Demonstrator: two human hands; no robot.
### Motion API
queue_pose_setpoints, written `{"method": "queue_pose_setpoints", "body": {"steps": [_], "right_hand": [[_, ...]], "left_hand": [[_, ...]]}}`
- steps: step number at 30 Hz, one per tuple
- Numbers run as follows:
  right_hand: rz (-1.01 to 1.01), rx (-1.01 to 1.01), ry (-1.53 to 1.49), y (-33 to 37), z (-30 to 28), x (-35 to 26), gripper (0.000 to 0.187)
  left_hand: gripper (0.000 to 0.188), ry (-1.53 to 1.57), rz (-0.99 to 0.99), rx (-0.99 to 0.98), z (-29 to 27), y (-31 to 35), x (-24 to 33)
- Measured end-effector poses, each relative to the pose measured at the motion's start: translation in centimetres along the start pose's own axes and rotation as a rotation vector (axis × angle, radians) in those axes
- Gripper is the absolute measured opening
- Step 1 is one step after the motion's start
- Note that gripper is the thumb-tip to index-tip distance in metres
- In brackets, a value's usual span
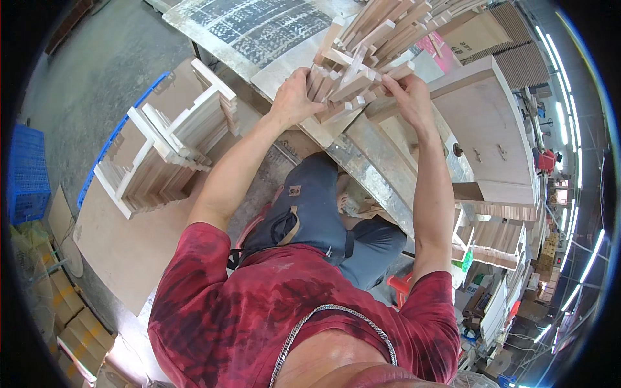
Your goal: Assembling interlocking wooden slats to create cross-shaped furniture stands.
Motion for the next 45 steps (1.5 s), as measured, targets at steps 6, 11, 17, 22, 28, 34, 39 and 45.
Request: {"method": "queue_pose_setpoints", "body": {"steps": [6,11,17,22,28,34,39,45], "right_hand": [[0.081,-0.136,0.078,-1.2,0.2,2.7,0.038],[0.087,-0.052,-0.030,-0.2,0.5,0.8,0.045],[-0.025,0.072,0.130,0.0,0.0,-2.0,0.045],[-0.024,0.170,0.132,0.2,-0.3,-2.1,0.043],[-0.005,0.277,0.311,1.3,-0.6,-4.2,0.043],[0.194,-0.006,0.407,-1.2,-0.3,-1.7,0.050],[0.111,0.077,0.321,-0.3,1.4,-0.7,0.049],[0.048,0.061,0.171,0.1,1.1,0.4,0.047]], "left_hand": [[0.090,0.013,-0.007,-0.011,-0.3,0.2,0.2],[0.097,-0.007,-0.042,-0.033,-0.2,0.7,-0.2],[0.095,0.053,0.033,0.022,-0.4,0.9,-0.3],[0.092,0.082,0.030,0.067,-0.4,1.4,0.3],[0.087,0.085,0.094,0.069,-0.2,1.4,0.5],[0.090,0.090,0.065,0.049,0.0,1.6,0.2],[0.098,0.133,0.076,0.065,-0.4,2.4,-0.1],[0.109,0.071,0.161,0.055,-0.6,3.5,1.2]]}}
Point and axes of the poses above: each hand's wrist, its own y-axis away from the middle knuckle, its own z-axis out of the palm, x = y × z, the point moved 8 cm from there along -y, towards the middle knuckle, and after that the axes turned 8 degrees about -x, right-handed, at the moved point
